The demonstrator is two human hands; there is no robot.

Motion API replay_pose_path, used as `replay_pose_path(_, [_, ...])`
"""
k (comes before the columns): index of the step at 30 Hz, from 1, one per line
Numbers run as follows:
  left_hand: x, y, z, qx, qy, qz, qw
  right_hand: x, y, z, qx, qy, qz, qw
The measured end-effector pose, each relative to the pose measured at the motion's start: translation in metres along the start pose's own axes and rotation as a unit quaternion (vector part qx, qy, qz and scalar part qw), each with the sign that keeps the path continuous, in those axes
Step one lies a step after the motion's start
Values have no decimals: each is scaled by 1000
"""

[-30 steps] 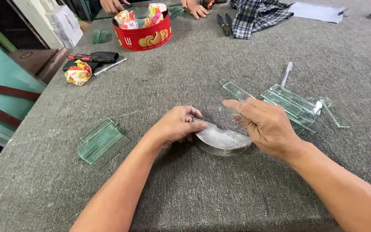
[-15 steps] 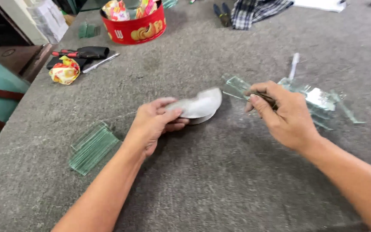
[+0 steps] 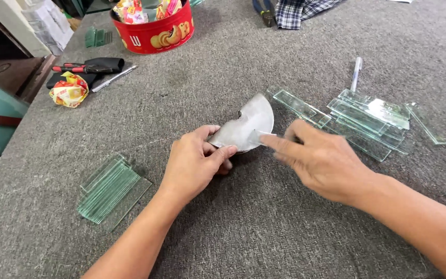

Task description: Smoothing the sharp edges of small rectangular glass pieces using a handheld abrasive stone on a workshop table.

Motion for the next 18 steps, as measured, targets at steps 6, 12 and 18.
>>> replay_pose_path(6, [3,-5,3,-59,-45,-38,996,1,0,-19,49,10,-27,998])
replay_pose_path(12, [-5,5,5,-63,-15,-21,998,11,-1,-11,7,6,26,1000])
replay_pose_path(18, [8,-9,-1,-63,5,-7,998,-15,-12,-7,7,19,-66,998])
Point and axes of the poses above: each hand's wrist, its own y-axis away from the middle knuckle, its own z-axis out of the back of the hand, x = y × z, the point moved 7 cm from there along -y, towards the middle knuckle, and after that the axes turned 15 degrees about z, right-handed, at the moved point
